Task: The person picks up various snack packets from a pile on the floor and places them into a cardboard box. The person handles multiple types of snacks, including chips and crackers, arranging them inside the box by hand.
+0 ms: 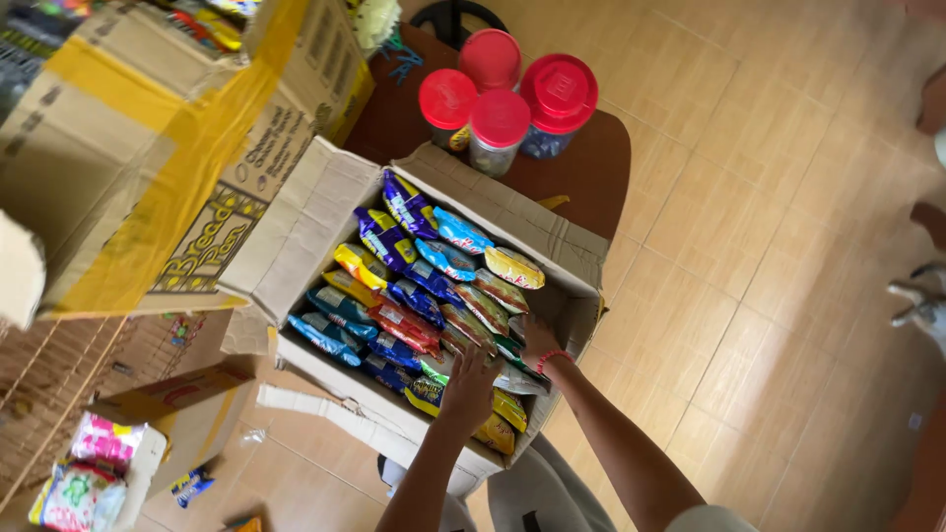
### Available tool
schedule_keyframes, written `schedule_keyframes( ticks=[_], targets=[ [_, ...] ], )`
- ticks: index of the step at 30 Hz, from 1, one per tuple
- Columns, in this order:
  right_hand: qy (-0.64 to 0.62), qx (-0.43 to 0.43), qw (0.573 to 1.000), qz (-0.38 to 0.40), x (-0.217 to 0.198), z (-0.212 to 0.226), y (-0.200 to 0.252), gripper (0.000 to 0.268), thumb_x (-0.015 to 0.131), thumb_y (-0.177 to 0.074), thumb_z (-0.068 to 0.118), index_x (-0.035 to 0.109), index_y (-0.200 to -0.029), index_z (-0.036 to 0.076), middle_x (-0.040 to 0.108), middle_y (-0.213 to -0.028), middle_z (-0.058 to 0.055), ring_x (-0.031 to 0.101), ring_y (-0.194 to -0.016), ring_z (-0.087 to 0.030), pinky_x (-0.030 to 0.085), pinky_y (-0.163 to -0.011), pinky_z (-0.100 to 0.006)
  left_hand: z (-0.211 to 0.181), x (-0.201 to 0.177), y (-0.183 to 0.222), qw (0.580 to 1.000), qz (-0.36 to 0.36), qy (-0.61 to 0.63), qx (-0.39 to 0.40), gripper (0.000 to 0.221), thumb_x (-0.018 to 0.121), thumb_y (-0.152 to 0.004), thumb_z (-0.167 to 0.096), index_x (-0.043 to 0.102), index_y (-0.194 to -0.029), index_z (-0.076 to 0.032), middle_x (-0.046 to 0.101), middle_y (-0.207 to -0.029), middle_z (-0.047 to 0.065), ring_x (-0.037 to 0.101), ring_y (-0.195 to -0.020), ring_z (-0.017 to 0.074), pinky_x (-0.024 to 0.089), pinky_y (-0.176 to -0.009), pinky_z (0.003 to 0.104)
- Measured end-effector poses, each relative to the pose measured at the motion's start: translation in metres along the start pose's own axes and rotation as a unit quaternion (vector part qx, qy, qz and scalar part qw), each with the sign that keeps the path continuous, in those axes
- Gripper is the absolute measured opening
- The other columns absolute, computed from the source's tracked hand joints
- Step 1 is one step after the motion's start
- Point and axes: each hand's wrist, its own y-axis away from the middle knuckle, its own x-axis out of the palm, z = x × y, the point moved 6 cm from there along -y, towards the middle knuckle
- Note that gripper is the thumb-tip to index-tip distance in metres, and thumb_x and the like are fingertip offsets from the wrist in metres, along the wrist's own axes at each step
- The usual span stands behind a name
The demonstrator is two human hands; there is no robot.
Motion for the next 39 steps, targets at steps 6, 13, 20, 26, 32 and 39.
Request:
schedule_keyframes(
  ticks=[6, 13, 20, 26, 32, 39],
  targets=[
    [-0.09, -0.205, 0.961, -0.162, 0.002, -0.007, 0.039, 0.075, 0.069, -0.077, 0.001, 0.039, -0.146, -0.001, 0.038, -0.152, -0.036, 0.04, -0.139, -0.047, 0.037, -0.112, -0.047, -0.008, -0.027, 0.054, 0.994, -0.034, 0.074, -0.076, 0.057, 0.064, -0.083, -0.005, 0.059, -0.138, -0.015, 0.034, -0.156, 0.018, 0.025, -0.15, 0.0394, 0.023, -0.121, 0.052],
    [-0.137, -0.283, 0.93, -0.19, -0.041, 0.116, 0.173, 0.048, 0.066, -0.084, 0.002, 0.062, -0.132, 0.006, 0.058, -0.138, -0.025, 0.055, -0.129, -0.041, 0.044, -0.11, -0.044, 0.027, -0.04, 0.152, 0.936, -0.137, 0.268, -0.182, 0.046, 0.062, -0.089, -0.004, 0.062, -0.134, -0.013, 0.054, -0.143, 0.017, 0.05, -0.133, 0.0369, 0.041, -0.112, 0.043],
    [-0.134, -0.341, 0.927, -0.083, 0.037, 0.293, 0.276, 0.034, 0.066, -0.087, 0.002, 0.069, -0.12, 0.008, 0.065, -0.131, -0.017, 0.062, -0.121, -0.035, 0.05, -0.1, -0.04, 0.163, 0.018, 0.337, 0.814, -0.298, 0.432, -0.247, 0.037, 0.057, -0.09, 0.0, 0.068, -0.125, -0.006, 0.073, -0.121, 0.013, 0.071, -0.11, 0.0257, 0.058, -0.093, 0.036],
    [-0.122, -0.388, 0.911, 0.07, 0.143, 0.445, 0.361, 0.034, 0.062, -0.088, 0.003, 0.067, -0.121, 0.01, 0.065, -0.127, -0.013, 0.069, -0.109, -0.033, 0.056, -0.09, -0.04, 0.225, 0.034, 0.562, 0.715, -0.428, 0.446, -0.326, 0.034, 0.056, -0.092, -0.001, 0.069, -0.123, -0.003, 0.076, -0.115, 0.013, 0.072, -0.104, 0.019, 0.059, -0.089, 0.033],
    [0.005, -0.538, 0.829, 0.152, 0.244, 0.557, 0.425, 0.029, 0.063, -0.093, 0.006, 0.069, -0.121, 0.009, 0.067, -0.121, -0.014, 0.07, -0.106, -0.028, 0.057, -0.091, -0.037, 0.235, 0.087, 0.743, 0.594, -0.502, 0.467, -0.42, 0.037, 0.056, -0.093, -0.007, 0.067, -0.127, -0.003, 0.077, -0.113, 0.014, 0.07, -0.101, 0.0186, 0.056, -0.086, 0.033],
    [0.112, -0.514, 0.79, 0.314, 0.33, 0.628, 0.467, 0.03, 0.062, -0.093, 0.01, 0.068, -0.123, 0.01, 0.07, -0.114, -0.012, 0.074, -0.101, -0.025, 0.06, -0.085, -0.037, 0.24, 0.187, 0.824, 0.427, -0.568, 0.569, -0.413, 0.04, 0.055, -0.093, -0.005, 0.063, -0.133, 0.0, 0.074, -0.118, 0.018, 0.069, -0.099, 0.0198, 0.056, -0.085, 0.032]
  ],
)
